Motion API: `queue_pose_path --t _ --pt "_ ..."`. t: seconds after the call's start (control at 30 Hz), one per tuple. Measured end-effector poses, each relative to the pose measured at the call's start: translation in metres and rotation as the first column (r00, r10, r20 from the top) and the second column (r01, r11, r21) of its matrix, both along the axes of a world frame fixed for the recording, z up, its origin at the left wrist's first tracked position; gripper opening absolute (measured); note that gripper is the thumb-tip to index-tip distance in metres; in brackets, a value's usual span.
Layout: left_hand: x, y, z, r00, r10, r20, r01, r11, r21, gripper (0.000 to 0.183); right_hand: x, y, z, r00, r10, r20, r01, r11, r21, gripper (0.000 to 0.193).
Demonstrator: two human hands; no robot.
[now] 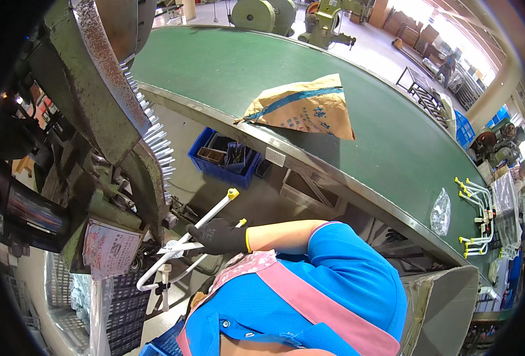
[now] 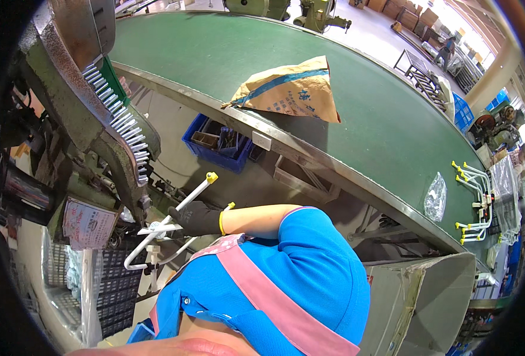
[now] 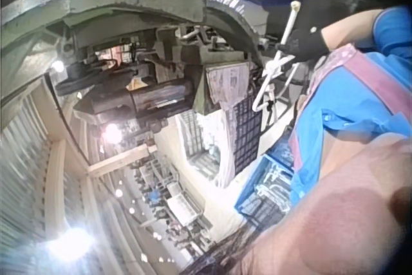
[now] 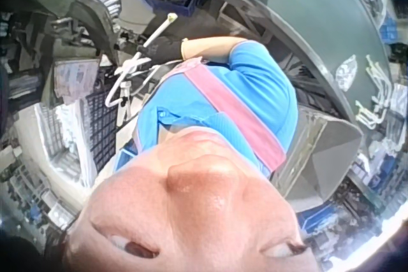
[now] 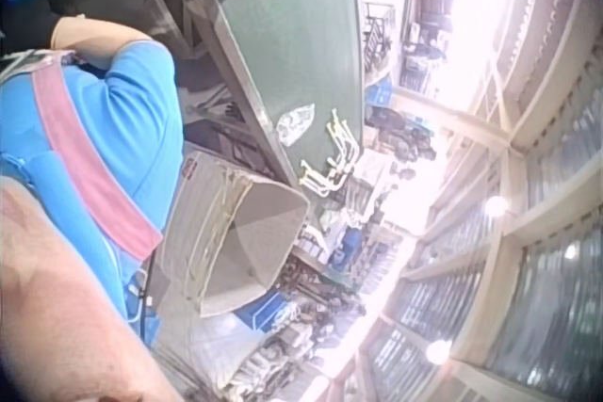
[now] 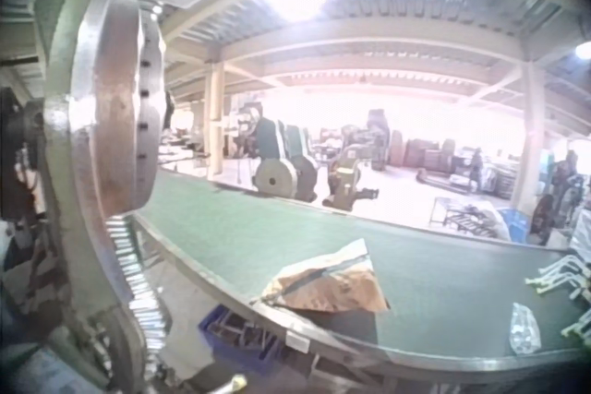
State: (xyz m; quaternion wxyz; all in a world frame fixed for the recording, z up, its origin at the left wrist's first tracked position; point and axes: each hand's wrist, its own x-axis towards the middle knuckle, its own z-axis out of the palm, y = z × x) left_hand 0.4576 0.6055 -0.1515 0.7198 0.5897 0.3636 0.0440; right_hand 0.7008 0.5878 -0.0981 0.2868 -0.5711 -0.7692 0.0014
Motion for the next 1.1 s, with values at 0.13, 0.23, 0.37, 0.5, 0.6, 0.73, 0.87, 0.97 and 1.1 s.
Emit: queue_pose_path --t 0.13,0.23,0.37,0.5,0.6,0.73,0.87,0.97,1.1 --pt "-0.012 0.004 0.041 0.981 -0.195 -0.025 0.196 0.977 0.089 0.041 0.000 0.003 0.000 0.998 0.021 -0.053 -0.017 0.996 0.087 0.085" --pt "-0.023 0.006 0.075 0.985 -0.169 -0.020 0.169 0.957 0.237 0.048 0.003 0.003 0.004 0.999 0.041 -0.032 -0.038 0.995 0.091 0.083" --pt "-0.014 0.013 0.106 0.905 0.337 0.261 -0.426 0.705 0.567 0.064 0.007 0.002 0.012 0.999 0.044 -0.014 -0.044 0.999 0.029 0.078" --pt "0.017 0.038 0.110 0.867 0.431 0.249 -0.428 0.392 0.814 0.063 0.008 0.002 0.019 1.000 0.029 0.007 -0.029 0.998 -0.051 0.074" --pt "0.031 0.052 0.108 0.948 0.294 0.126 -0.223 0.327 0.918 0.059 0.009 0.004 0.022 1.000 0.010 0.006 -0.009 0.993 -0.114 0.072" --pt "0.032 0.060 0.109 0.972 0.232 0.039 -0.093 0.224 0.970 0.059 0.009 0.004 0.024 1.000 0.002 0.025 0.002 0.990 -0.138 0.071" --pt "0.030 0.065 0.107 0.983 0.177 -0.054 0.012 0.233 0.972 0.059 0.010 0.006 0.030 0.999 -0.009 0.045 0.020 0.964 -0.264 0.069" --pt "0.032 0.067 0.100 0.988 0.149 -0.032 0.009 0.158 0.987 0.059 0.009 0.008 0.038 0.998 -0.025 0.053 0.040 0.947 -0.318 0.067" --pt "0.036 0.069 0.093 0.979 0.179 0.096 -0.109 0.068 0.992 0.046 0.012 0.005 0.050 0.998 -0.050 0.028 0.055 0.972 -0.230 0.050"
